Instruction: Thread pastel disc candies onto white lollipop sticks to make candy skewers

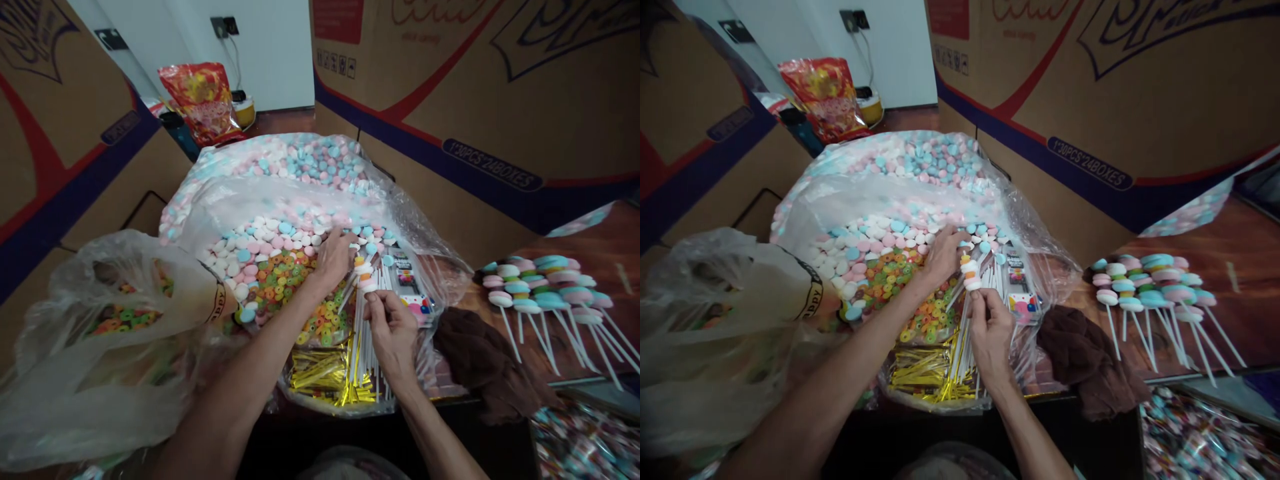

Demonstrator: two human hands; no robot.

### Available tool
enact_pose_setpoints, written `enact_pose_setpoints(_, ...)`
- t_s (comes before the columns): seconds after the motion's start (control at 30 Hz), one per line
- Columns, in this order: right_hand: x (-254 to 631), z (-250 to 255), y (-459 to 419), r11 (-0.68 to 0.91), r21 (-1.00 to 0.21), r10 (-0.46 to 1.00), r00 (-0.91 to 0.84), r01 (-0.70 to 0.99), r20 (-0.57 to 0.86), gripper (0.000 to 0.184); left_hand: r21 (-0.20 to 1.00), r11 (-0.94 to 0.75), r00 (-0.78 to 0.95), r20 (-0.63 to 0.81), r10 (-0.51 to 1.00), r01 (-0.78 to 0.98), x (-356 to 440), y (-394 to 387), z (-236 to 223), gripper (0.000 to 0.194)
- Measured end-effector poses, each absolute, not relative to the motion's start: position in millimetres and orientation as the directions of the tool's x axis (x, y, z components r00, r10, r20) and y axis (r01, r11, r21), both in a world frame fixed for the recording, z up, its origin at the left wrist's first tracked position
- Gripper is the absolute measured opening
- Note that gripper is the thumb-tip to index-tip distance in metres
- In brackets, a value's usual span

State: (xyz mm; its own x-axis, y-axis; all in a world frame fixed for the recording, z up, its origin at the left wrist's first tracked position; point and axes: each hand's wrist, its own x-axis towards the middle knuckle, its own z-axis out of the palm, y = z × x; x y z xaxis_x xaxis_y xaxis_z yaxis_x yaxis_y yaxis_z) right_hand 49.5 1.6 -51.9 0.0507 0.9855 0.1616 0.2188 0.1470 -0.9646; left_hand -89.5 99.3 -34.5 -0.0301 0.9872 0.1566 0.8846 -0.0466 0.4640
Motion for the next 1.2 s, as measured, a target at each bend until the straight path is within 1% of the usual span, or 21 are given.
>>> enact_pose_setpoints(0.13,50.1,-53.7,3.0,0.113,-0.981,0.99,0.07,0.159,0.125,0.025,0.397,-0.043,-0.039,0.197,0.98,0.917,-102.6,82.4,-29.9,0.031)
enact_pose_setpoints(0.23,50.6,-55.3,3.5,0.098,-0.985,0.992,0.069,0.141,0.108,0.025,0.366,-0.078,0.026,0.145,0.989,0.927,-113.1,67.5,-26.6,0.03)
enact_pose_setpoints(0.3,50.9,-56.5,3.2,0.092,-0.987,0.993,0.067,0.129,0.101,0.026,0.392,-0.121,0.083,0.114,0.99,0.912,-118.7,59.8,-25.9,0.025)
enact_pose_setpoints(0.37,51.2,-57.8,2.9,0.09,-0.988,0.993,0.067,0.122,0.098,0.026,0.447,-0.144,0.102,0.117,0.988,0.883,-123.1,55.5,-25.1,0.022)
enact_pose_setpoints(0.47,51.1,-59.1,2.9,0.084,-0.989,0.994,0.066,0.122,0.093,0.025,0.531,-0.108,0.037,0.143,0.989,0.84,-127.1,55.5,-22.6,0.018)
enact_pose_setpoints(0.57,50.8,-59.0,3.3,0.076,-0.99,0.994,0.068,0.12,0.085,0.026,0.579,-0.038,-0.058,0.146,0.988,0.814,-125.8,61.2,-21.8,0.014)
enact_pose_setpoints(0.67,50.8,-58.6,3.5,0.081,-0.988,0.993,0.072,0.131,0.091,0.026,0.557,-0.029,-0.054,0.132,0.99,0.83,-119.7,68.5,-25.7,0.016)
enact_pose_setpoints(0.77,51.0,-59.1,3.5,0.087,-0.988,0.993,0.062,0.13,0.095,0.026,0.487,-0.068,0.015,0.112,0.994,0.871,-114.5,72.5,-30.4,0.024)
enact_pose_setpoints(0.87,50.9,-60.2,3.5,0.076,-0.991,0.995,0.06,0.109,0.083,0.025,0.459,-0.121,0.096,0.079,0.992,0.88,-116.1,71.6,-30.4,0.027)
enact_pose_setpoints(0.97,50.5,-60.7,3.7,0.072,-0.991,0.995,0.063,0.112,0.08,0.024,0.483,-0.17,0.172,0.041,0.984,0.859,-122.0,68.7,-27.0,0.025)
enact_pose_setpoints(1.07,50.3,-59.7,3.9,0.078,-0.989,0.994,0.06,0.124,0.086,0.025,0.543,-0.174,0.182,0.039,0.982,0.822,-125.0,66.7,-25.0,0.027)
enact_pose_setpoints(1.2,49.9,-57.1,3.7,0.079,-0.988,0.995,0.053,0.132,0.087,0.025,0.515,-0.152,0.132,0.076,0.988,0.844,-122.2,65.0,-26.1,0.028)
